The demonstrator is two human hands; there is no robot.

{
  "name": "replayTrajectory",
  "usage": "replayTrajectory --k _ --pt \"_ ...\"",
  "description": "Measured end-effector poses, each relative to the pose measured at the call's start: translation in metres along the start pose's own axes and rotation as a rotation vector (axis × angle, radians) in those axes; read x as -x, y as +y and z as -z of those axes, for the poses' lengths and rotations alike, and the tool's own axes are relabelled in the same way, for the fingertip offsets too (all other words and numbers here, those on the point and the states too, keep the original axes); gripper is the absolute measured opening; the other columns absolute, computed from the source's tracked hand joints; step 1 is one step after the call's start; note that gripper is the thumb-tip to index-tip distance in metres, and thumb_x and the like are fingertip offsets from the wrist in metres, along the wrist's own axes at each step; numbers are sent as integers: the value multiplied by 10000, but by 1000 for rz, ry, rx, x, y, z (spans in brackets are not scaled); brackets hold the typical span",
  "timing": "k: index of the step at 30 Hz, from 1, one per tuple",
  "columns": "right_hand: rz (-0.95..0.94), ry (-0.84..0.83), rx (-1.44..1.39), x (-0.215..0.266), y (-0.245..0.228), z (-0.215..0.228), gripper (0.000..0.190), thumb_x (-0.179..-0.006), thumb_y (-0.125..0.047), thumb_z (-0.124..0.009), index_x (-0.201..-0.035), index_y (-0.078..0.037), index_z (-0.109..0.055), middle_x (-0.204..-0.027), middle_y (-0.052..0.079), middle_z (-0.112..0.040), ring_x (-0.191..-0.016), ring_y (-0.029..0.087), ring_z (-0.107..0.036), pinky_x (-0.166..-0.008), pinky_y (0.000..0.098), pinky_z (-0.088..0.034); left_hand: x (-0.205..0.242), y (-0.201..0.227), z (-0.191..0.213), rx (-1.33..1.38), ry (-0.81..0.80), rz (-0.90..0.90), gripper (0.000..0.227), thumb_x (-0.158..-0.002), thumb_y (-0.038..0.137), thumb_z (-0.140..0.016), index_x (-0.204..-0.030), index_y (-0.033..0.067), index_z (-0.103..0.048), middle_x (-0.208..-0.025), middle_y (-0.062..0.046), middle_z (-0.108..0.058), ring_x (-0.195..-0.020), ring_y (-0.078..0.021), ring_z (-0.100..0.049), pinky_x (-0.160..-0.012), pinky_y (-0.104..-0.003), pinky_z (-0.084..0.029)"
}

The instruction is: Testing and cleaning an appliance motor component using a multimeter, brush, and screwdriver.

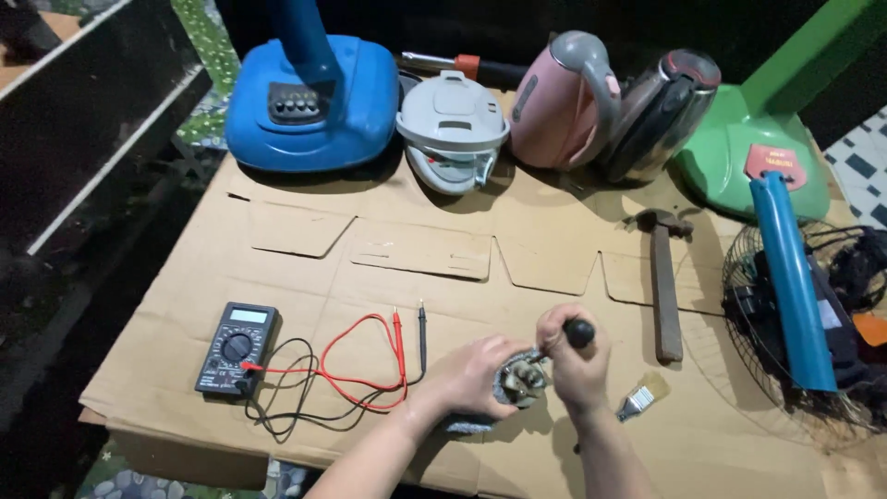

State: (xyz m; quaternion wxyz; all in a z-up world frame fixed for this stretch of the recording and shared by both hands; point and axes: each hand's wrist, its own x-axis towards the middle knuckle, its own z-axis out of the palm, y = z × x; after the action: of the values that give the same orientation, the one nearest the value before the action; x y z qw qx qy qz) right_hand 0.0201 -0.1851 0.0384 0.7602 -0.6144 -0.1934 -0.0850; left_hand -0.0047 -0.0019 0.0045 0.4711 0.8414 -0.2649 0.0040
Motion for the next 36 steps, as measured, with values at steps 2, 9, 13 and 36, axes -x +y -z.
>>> replayTrajectory --k 2,9,13,36 --pt "-195 131 31 -6 -7 4 70 -937 -109 -689 -979 -101 -633 -924 53 -655 -849 152 -594 -707 269 -452 0 1 1 2 -71 46 801 -624 296 -842 -1370 184 -575 -1128 -64 -648 -1014 -258 -651 -848 -374 -545" --pt "-79 460 -310 -6 -15 19 212 -984 50 -521 -1138 -96 -532 -929 46 -554 -712 126 -513 -611 264 -466 -1 -7 0 -18 -164 113 879 -633 316 -844 -1442 190 -525 -1210 -85 -619 -1119 -274 -618 -953 -376 -517" --pt "110 311 -303 -2 -18 28 73 -973 -101 -553 -988 -157 -598 -669 -11 -508 -616 137 -512 -651 283 -452 2 -12 -5 2 -56 7 836 -637 280 -852 -1410 182 -546 -1155 -72 -640 -1050 -267 -653 -885 -369 -547" --pt "273 55 -84 17 -35 -9 191 -907 -156 -568 -736 -113 -495 -542 -8 -465 -487 107 -430 -511 233 -396 -1 -10 -4 -46 -73 58 841 -622 354 -852 -1400 211 -566 -1137 -41 -639 -1039 -251 -662 -853 -372 -559"
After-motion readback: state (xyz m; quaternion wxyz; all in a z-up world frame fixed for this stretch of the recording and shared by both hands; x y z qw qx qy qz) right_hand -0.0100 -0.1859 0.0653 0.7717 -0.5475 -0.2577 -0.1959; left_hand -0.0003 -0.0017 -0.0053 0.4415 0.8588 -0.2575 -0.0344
